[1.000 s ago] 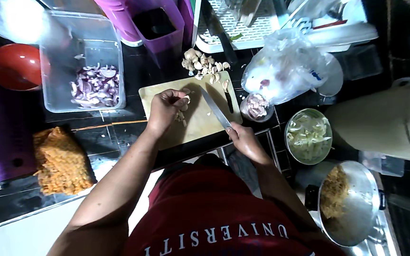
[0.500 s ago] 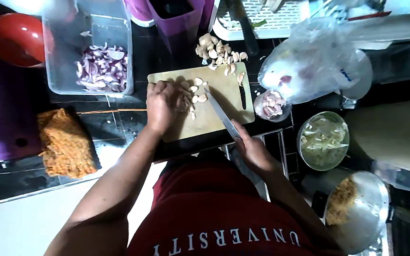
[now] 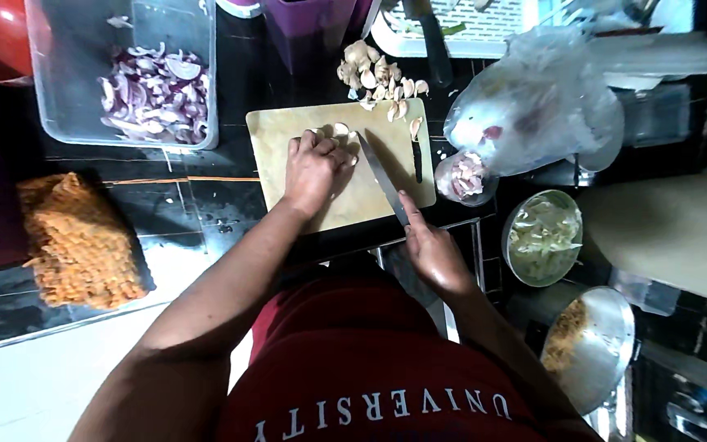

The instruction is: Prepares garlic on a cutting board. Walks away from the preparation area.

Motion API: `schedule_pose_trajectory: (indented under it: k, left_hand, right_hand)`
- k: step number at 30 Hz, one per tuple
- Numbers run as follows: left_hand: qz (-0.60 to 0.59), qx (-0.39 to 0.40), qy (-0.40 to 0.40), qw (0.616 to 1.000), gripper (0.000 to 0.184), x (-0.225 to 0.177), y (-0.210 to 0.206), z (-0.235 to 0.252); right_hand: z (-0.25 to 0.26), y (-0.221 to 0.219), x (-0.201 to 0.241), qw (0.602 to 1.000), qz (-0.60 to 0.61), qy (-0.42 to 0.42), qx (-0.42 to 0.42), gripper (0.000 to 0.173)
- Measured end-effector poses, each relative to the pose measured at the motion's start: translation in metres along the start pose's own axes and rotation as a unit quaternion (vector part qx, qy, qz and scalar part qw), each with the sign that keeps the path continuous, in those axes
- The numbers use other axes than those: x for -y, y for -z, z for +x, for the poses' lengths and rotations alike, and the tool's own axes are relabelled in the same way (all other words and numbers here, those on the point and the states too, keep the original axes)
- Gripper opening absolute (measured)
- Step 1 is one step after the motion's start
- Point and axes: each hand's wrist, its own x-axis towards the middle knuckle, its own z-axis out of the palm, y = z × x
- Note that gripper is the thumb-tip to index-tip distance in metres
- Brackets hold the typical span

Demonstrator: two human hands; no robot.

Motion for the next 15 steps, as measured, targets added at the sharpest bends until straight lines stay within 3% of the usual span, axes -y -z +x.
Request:
schedule_pose_trajectory:
  k: [3, 8, 15]
  left_hand:
    - [0.000, 0.043, -0.014, 0.999, 0.017, 0.000, 0.005, 0.009]
    - [-0.038, 0.117, -0.013, 0.992, 0.015, 0.007, 0.018, 0.024]
    - [0.028, 0.192, 0.035, 0.980, 0.021, -0.017, 0.026, 0.031]
  right_hand:
    - [0.004, -0.012, -0.008, 0.999, 0.002, 0.025, -0.039, 0.063]
    - [0.005, -0.013, -0.012, 0.999, 0.034, 0.015, 0.012, 0.061]
    - [0.003, -0.023, -0.019, 0.998, 0.066, 0.018, 0.016, 0.060]
